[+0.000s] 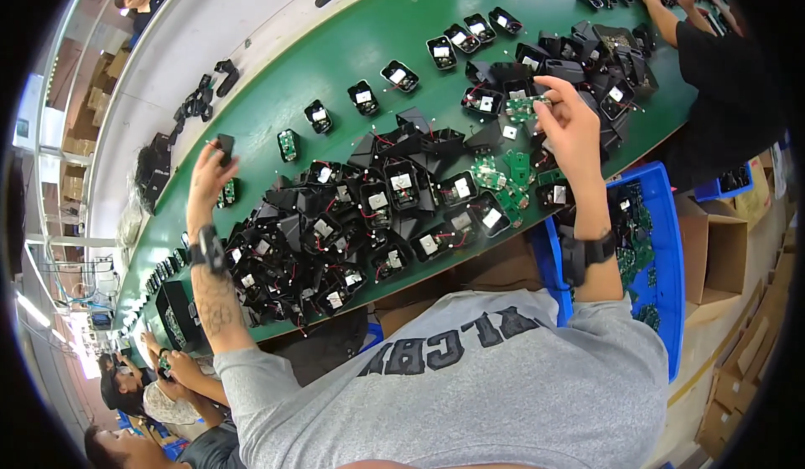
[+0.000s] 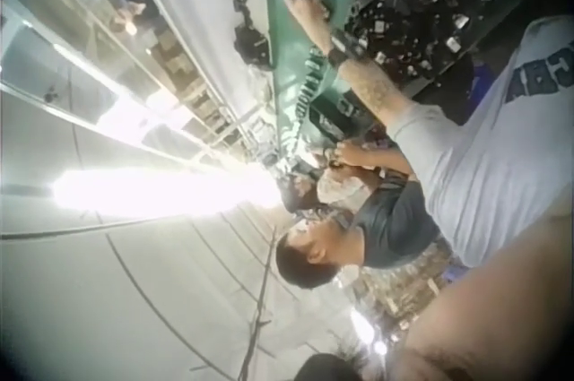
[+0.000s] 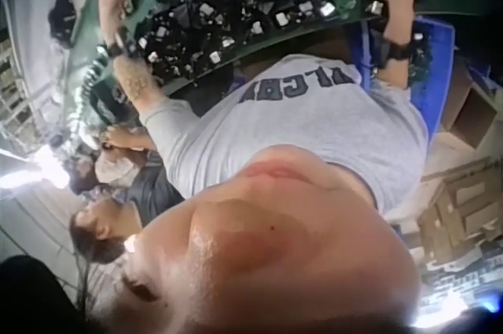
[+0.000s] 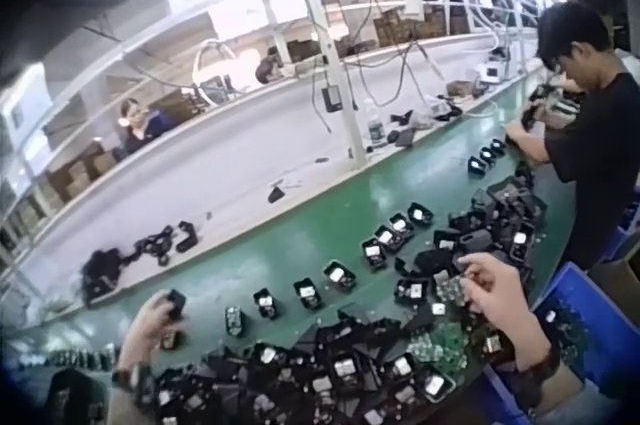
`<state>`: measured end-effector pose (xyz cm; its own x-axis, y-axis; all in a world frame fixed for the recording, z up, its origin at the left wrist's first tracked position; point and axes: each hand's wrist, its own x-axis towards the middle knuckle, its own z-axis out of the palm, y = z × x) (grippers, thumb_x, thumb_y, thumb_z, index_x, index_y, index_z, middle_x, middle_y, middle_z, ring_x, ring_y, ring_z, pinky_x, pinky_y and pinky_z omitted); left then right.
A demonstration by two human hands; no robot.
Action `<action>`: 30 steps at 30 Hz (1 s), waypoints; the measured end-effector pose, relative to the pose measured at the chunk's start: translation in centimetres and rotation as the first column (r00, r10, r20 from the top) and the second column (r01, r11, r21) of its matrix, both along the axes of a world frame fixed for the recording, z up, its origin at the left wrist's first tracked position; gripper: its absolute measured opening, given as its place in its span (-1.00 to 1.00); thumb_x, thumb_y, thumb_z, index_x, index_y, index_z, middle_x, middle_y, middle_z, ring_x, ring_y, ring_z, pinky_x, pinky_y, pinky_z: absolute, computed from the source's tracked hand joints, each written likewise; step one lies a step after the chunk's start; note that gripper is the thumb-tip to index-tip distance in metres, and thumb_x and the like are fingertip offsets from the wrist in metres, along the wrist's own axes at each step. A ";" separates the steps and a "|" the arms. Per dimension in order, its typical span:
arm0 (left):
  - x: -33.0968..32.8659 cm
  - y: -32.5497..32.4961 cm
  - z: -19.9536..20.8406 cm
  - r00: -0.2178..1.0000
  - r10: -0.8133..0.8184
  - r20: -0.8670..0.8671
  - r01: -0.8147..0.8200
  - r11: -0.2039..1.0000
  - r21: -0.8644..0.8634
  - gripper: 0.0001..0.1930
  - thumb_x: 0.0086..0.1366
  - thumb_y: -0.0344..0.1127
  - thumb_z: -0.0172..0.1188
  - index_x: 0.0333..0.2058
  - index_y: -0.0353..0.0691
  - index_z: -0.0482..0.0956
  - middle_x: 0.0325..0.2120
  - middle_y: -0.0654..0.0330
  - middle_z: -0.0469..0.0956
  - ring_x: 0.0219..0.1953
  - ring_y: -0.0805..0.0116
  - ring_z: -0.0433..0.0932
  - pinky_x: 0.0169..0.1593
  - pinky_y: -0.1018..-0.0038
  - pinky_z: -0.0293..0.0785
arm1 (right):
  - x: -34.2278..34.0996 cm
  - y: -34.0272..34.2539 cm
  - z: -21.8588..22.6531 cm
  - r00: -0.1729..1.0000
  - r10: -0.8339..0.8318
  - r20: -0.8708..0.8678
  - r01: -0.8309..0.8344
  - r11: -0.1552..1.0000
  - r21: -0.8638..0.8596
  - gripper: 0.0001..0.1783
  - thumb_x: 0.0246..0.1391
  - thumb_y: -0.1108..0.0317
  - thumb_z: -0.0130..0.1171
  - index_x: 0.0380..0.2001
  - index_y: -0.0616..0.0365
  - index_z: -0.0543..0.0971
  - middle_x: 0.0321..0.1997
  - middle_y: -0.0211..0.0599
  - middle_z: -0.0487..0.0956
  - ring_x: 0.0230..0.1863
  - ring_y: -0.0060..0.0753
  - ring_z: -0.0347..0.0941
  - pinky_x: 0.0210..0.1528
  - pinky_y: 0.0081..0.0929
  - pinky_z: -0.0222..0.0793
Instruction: Assembling circuit boards into black plastic housings on a factory production line.
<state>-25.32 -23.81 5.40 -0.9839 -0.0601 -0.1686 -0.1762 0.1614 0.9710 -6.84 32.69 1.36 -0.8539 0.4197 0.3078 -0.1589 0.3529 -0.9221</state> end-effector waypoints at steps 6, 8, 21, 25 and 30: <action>11.8 11.7 5.3 0.993 -0.066 -0.095 0.106 0.856 0.506 -0.45 0.35 -0.40 0.04 0.29 0.00 0.14 0.03 -0.06 0.43 -0.06 0.18 0.55 -0.24 0.54 0.56 | 1.1 -2.4 0.2 0.947 0.311 -0.084 -0.312 0.819 -0.481 -0.51 0.00 0.59 0.21 0.06 0.40 0.48 -0.12 -0.16 0.60 -0.23 -0.44 0.60 -0.28 -0.67 0.52; 15.5 16.1 4.4 0.961 -0.243 -0.131 0.266 0.694 0.669 -0.38 0.33 -0.43 0.06 0.32 0.04 0.09 0.07 -0.14 0.40 -0.06 0.11 0.54 -0.28 0.49 0.57 | 1.0 -3.8 0.1 0.927 0.367 -0.079 -0.358 0.801 -0.480 -0.49 -0.03 0.60 0.22 0.06 0.40 0.48 -0.11 -0.14 0.60 -0.21 -0.41 0.61 -0.26 -0.65 0.53; 20.9 25.7 -1.6 0.982 -0.175 -0.076 0.181 0.724 0.666 -0.22 0.18 -0.38 0.29 0.32 -0.22 0.07 0.06 0.00 0.41 0.05 0.14 0.51 -0.02 0.20 0.61 | 3.0 -11.7 -3.5 0.873 0.358 -0.332 -0.474 0.454 -0.755 -0.49 0.17 0.14 0.20 0.03 0.35 0.49 -0.16 -0.06 0.60 -0.12 -0.26 0.55 -0.24 -0.45 0.52; 21.3 25.7 -1.8 0.982 -0.169 -0.086 0.182 0.717 0.673 -0.26 0.13 -0.51 0.30 0.27 -0.26 0.17 0.13 0.07 0.33 0.16 0.22 0.37 0.02 0.25 0.58 | 2.9 -12.8 -2.7 0.885 0.393 -0.249 -0.432 0.497 -0.753 -0.51 0.22 0.12 0.14 0.01 0.34 0.51 -0.14 -0.05 0.60 -0.09 -0.23 0.55 -0.16 -0.42 0.49; 21.4 25.7 -1.9 0.981 -0.169 -0.091 0.187 0.736 0.651 -0.29 0.12 -0.54 0.31 0.24 -0.26 0.21 0.10 0.09 0.35 0.11 0.27 0.39 0.01 0.31 0.58 | 3.0 -13.1 -2.1 0.871 0.477 -0.121 -0.423 0.601 -0.677 -0.53 0.22 0.11 0.13 -0.04 0.34 0.56 -0.14 -0.04 0.61 -0.11 -0.26 0.55 -0.12 -0.43 0.47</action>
